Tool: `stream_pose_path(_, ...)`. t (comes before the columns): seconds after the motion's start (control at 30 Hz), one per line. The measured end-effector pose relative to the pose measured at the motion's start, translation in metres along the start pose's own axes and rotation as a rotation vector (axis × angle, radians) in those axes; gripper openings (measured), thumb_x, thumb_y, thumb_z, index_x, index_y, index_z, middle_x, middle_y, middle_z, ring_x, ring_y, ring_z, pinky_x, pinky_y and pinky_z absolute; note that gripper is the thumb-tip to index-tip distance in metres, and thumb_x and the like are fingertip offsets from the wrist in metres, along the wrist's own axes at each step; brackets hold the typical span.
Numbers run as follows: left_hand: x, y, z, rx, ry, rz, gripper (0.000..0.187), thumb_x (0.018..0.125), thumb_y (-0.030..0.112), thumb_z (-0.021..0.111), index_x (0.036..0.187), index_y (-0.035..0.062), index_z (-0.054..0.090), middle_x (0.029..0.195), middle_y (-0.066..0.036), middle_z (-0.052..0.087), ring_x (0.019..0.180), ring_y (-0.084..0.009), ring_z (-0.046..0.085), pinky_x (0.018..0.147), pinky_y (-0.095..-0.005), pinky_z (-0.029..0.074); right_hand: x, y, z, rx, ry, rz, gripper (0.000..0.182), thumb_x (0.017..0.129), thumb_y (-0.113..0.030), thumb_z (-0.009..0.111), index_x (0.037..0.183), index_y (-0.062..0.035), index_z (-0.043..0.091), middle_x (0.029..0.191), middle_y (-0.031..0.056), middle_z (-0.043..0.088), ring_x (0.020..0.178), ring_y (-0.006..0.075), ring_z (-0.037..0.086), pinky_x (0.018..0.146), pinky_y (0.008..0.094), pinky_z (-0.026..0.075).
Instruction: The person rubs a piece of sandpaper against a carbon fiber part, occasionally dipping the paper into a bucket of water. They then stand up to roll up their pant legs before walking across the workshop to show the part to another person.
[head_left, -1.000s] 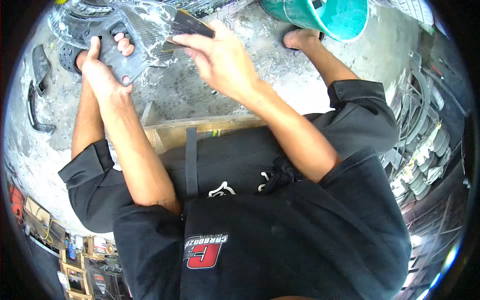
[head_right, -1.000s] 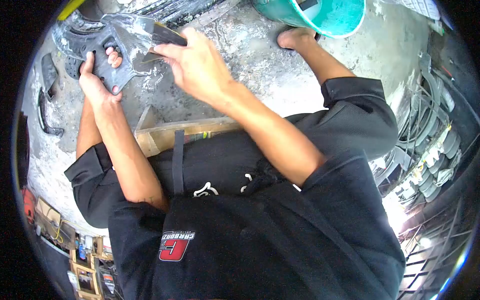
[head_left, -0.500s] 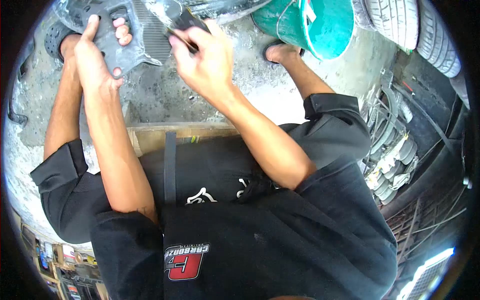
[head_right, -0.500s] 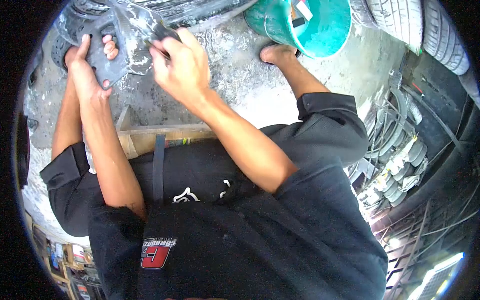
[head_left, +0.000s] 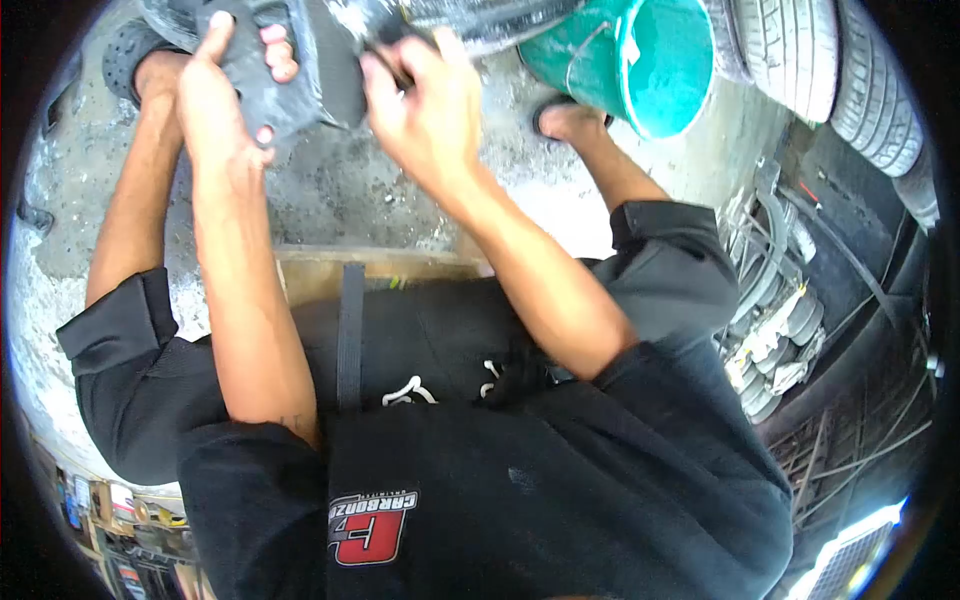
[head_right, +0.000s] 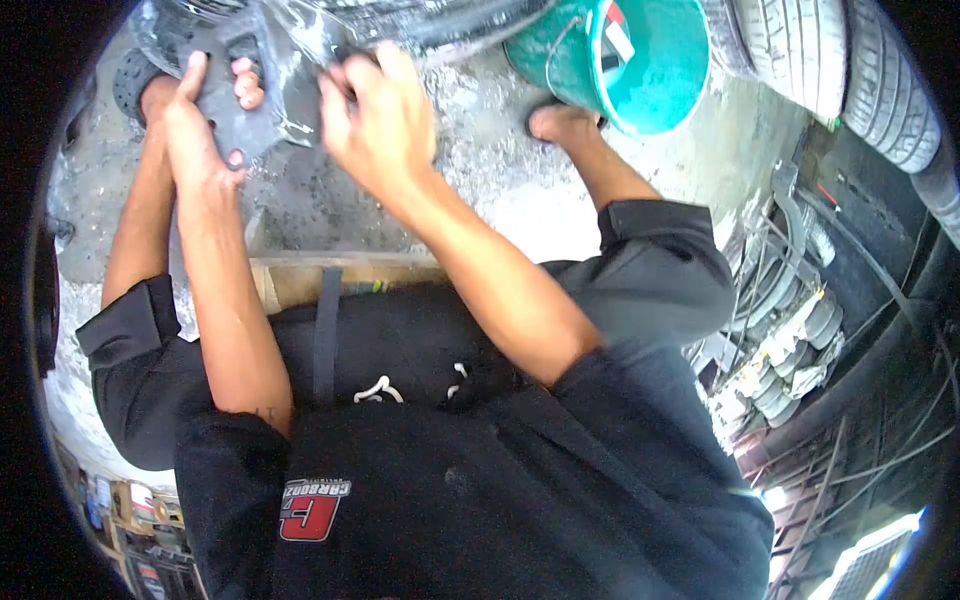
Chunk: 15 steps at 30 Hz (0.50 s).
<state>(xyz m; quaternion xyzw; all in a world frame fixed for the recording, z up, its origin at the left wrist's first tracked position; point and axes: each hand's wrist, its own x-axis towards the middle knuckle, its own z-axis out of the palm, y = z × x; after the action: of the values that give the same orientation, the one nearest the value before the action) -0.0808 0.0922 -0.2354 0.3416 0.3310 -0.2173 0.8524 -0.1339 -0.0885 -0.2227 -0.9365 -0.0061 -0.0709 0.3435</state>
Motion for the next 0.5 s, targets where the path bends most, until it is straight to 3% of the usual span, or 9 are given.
stream_pose_path(0.03,0.002,-0.002,-0.004,-0.055,-0.073,-0.028,0.042,0.102,0.038,0.042,0.093,-0.001,0.052,0.072,-0.006,0.051,0.062,-0.0185,0.051,0.043,-0.0252,0.036,0.006,0.003,0.004,-0.025,-0.006,-0.004,0.01,0.079,-0.013,0.072,0.081,-0.0042,0.066,0.084,0.0149,0.058,0.081,0.0353,0.059,0.07,0.046,0.046)
stream_pose_path(0.07,-0.001,-0.004,0.013,-0.116,0.061,0.058,0.042,0.102,0.038,0.043,0.093,-0.0014,0.051,0.072,-0.007,0.051,0.062,-0.0189,0.051,0.045,-0.026,0.037,-0.002,0.002,0.002,-0.019,0.021,-0.013,0.01,0.079,-0.012,0.072,0.082,-0.0043,0.066,0.084,0.0148,0.058,0.082,0.0351,0.059,0.071,0.0455,0.045)
stream_pose_path(0.23,-0.002,0.003,0.01,0.017,0.066,0.074,0.041,0.104,0.034,0.037,0.088,-0.0011,0.054,0.068,-0.008,0.055,0.054,-0.0181,0.052,0.045,-0.0281,0.042,-0.021,-0.003,-0.01,0.075,0.008,-0.018,0.01,0.077,-0.01,0.072,0.081,-0.0035,0.065,0.081,0.015,0.056,0.084,0.0354,0.056,0.074,0.0452,0.042)
stream_pose_path(0.3,0.009,-0.002,-0.007,-0.076,-0.068,-0.028,0.04,0.104,0.033,0.037,0.089,-0.0002,0.054,0.068,-0.008,0.055,0.054,-0.0179,0.053,0.045,-0.028,0.042,-0.003,0.004,0.0,-0.045,0.019,-0.089,0.01,0.076,-0.006,0.072,0.083,-0.0032,0.066,0.082,0.016,0.055,0.084,0.0363,0.055,0.074,0.0448,0.043)
stream_pose_path(0.43,0.006,-0.002,-0.007,-0.041,-0.084,-0.026,0.041,0.103,0.036,0.037,0.091,0.0006,0.055,0.067,-0.007,0.055,0.054,-0.018,0.055,0.039,-0.0281,0.037,-0.017,0.004,-0.005,0.088,0.008,-0.07,0.01,0.077,-0.004,0.071,0.084,-0.0019,0.064,0.086,0.018,0.054,0.084,0.0374,0.054,0.073,0.0458,0.043)
stream_pose_path(0.47,-0.001,-0.002,0.01,-0.052,0.054,0.023,0.041,0.103,0.036,0.038,0.092,0.0007,0.055,0.067,-0.007,0.055,0.054,-0.0183,0.055,0.039,-0.0273,0.037,-0.025,-0.002,-0.012,0.104,-0.015,-0.034,0.01,0.077,-0.004,0.071,0.082,-0.0013,0.063,0.086,0.0184,0.053,0.083,0.0377,0.053,0.074,0.0462,0.043)
stream_pose_path(0.5,-0.004,0.001,0.011,0.036,0.056,0.034,0.041,0.103,0.036,0.038,0.092,0.0003,0.055,0.067,-0.007,0.055,0.054,-0.0182,0.054,0.042,-0.0269,0.039,-0.017,-0.002,-0.009,0.114,-0.011,-0.053,0.01,0.077,-0.004,0.071,0.082,-0.0013,0.063,0.086,0.0184,0.053,0.083,0.0377,0.053,0.074,0.0462,0.043)
